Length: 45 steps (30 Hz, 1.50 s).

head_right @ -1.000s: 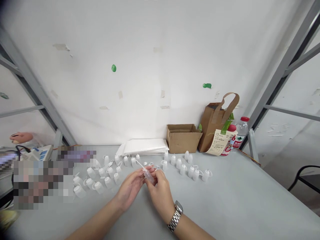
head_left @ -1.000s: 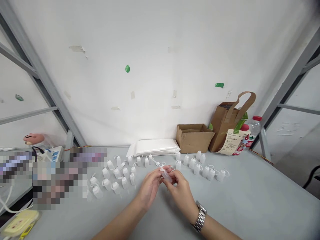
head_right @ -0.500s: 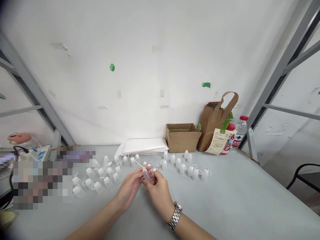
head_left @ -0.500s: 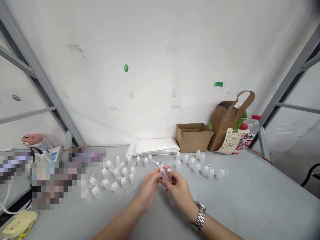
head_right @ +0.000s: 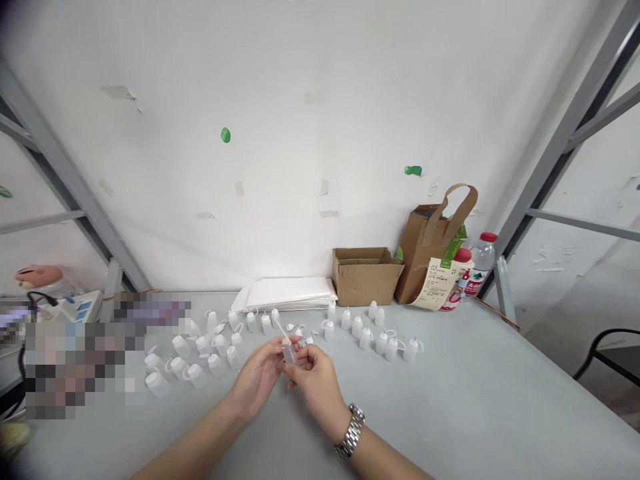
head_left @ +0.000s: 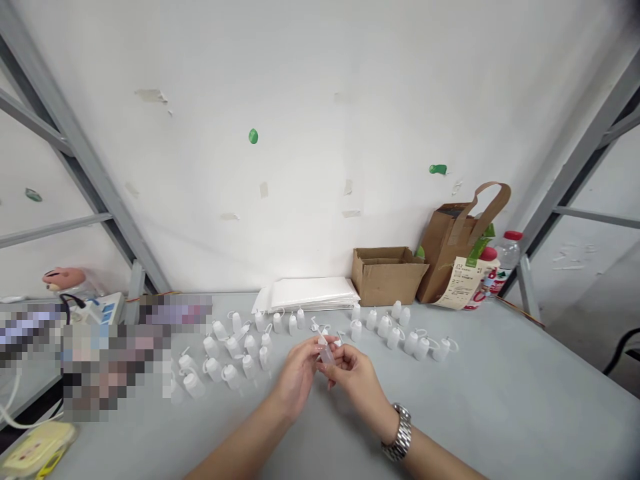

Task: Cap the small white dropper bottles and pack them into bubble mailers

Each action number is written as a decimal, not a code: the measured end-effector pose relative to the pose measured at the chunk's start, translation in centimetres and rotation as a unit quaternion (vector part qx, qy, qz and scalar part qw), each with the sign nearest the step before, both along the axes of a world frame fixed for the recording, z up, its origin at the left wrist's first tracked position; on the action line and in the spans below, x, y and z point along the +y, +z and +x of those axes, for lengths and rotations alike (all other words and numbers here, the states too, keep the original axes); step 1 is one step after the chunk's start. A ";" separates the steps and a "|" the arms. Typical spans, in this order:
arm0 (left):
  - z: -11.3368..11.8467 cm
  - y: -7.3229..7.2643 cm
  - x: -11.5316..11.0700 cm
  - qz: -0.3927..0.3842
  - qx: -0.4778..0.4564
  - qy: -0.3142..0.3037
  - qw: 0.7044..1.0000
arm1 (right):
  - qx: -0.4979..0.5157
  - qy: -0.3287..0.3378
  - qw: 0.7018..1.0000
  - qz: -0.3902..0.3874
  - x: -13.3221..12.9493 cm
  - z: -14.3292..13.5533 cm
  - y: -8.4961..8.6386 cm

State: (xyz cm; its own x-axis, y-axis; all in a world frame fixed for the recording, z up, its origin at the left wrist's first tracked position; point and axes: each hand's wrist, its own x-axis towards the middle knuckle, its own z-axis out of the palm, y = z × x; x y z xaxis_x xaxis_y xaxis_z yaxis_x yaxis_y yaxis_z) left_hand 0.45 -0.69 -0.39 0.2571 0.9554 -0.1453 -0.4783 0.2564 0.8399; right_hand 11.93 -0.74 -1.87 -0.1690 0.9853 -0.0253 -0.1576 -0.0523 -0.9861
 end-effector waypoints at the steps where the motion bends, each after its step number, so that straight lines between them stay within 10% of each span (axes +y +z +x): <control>1: 0.0 0.0 0.0 0.001 0.002 0.001 1.000 | 0.009 0.005 1.000 -0.005 0.0 0.0 0.0; 19: -0.4 -0.1 0.3 -0.022 -0.050 -0.019 0.998 | 0.137 0.061 0.985 -0.081 -0.3 0.6 1.3; 45: -0.2 0.6 -0.1 0.010 0.001 -0.014 1.000 | 0.026 0.017 0.999 -0.018 -0.4 0.3 1.1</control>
